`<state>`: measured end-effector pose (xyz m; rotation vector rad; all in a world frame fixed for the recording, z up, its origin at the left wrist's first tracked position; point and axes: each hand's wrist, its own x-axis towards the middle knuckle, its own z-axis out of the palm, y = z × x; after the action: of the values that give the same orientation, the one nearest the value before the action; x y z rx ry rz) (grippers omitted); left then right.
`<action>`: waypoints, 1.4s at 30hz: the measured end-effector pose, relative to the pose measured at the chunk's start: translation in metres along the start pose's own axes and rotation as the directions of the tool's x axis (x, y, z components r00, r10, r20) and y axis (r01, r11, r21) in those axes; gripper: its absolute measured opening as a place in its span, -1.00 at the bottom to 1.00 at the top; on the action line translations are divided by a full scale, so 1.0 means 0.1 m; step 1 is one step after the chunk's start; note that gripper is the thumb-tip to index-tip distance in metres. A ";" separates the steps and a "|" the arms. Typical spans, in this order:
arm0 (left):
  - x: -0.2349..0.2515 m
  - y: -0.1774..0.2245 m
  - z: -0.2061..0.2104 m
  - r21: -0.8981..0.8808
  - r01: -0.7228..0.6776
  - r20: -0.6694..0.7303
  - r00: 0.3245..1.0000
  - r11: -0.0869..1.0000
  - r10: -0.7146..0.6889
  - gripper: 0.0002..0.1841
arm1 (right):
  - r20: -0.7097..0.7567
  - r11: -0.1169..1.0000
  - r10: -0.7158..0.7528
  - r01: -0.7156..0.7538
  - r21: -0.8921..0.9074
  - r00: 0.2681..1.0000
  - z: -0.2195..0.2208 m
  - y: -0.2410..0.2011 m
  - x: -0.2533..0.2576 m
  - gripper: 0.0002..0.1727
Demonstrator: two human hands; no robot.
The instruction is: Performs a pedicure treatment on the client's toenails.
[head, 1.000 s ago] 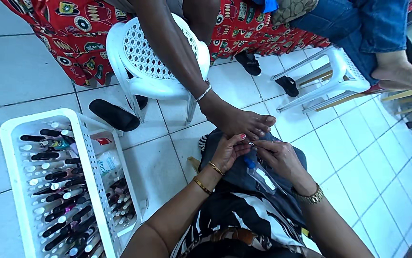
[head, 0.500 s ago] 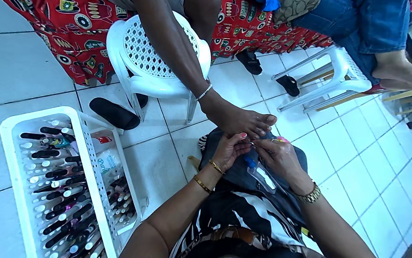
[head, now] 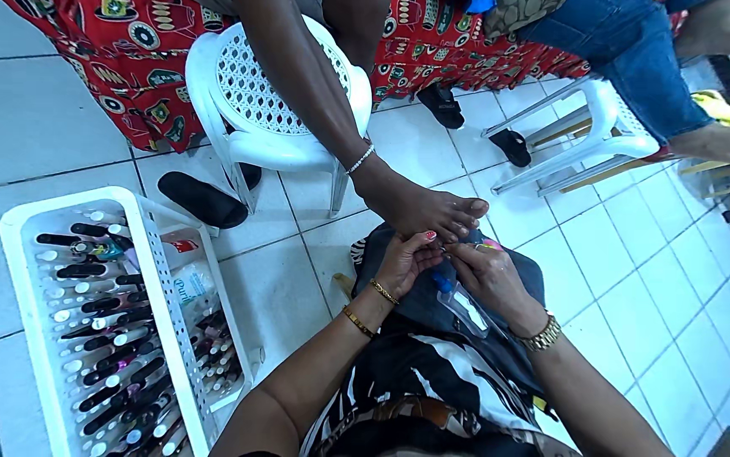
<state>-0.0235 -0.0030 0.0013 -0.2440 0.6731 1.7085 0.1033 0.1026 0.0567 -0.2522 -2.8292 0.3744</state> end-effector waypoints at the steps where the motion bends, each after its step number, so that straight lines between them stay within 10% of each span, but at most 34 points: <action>1: 0.00 0.00 0.00 -0.001 0.001 0.000 1.000 1.000 -0.001 -0.87 | 0.001 1.000 -0.001 0.001 0.004 1.000 -0.01 0.00 0.00 -0.72; 25: 0.00 0.00 0.00 -0.001 -0.010 0.003 1.000 1.000 0.010 -0.84 | -0.011 0.955 0.220 -0.218 -0.202 0.975 0.00 -0.35 0.07 -0.75; 42: -0.01 0.03 0.01 0.011 0.005 -0.003 1.000 1.000 -0.005 -0.89 | -0.034 0.993 -0.117 0.117 0.019 0.993 -0.07 0.10 0.00 -0.70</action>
<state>-0.0262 -0.0035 0.0031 -0.2405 0.6833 1.6993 0.1062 0.1140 0.0606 -0.0867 -2.7901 0.3713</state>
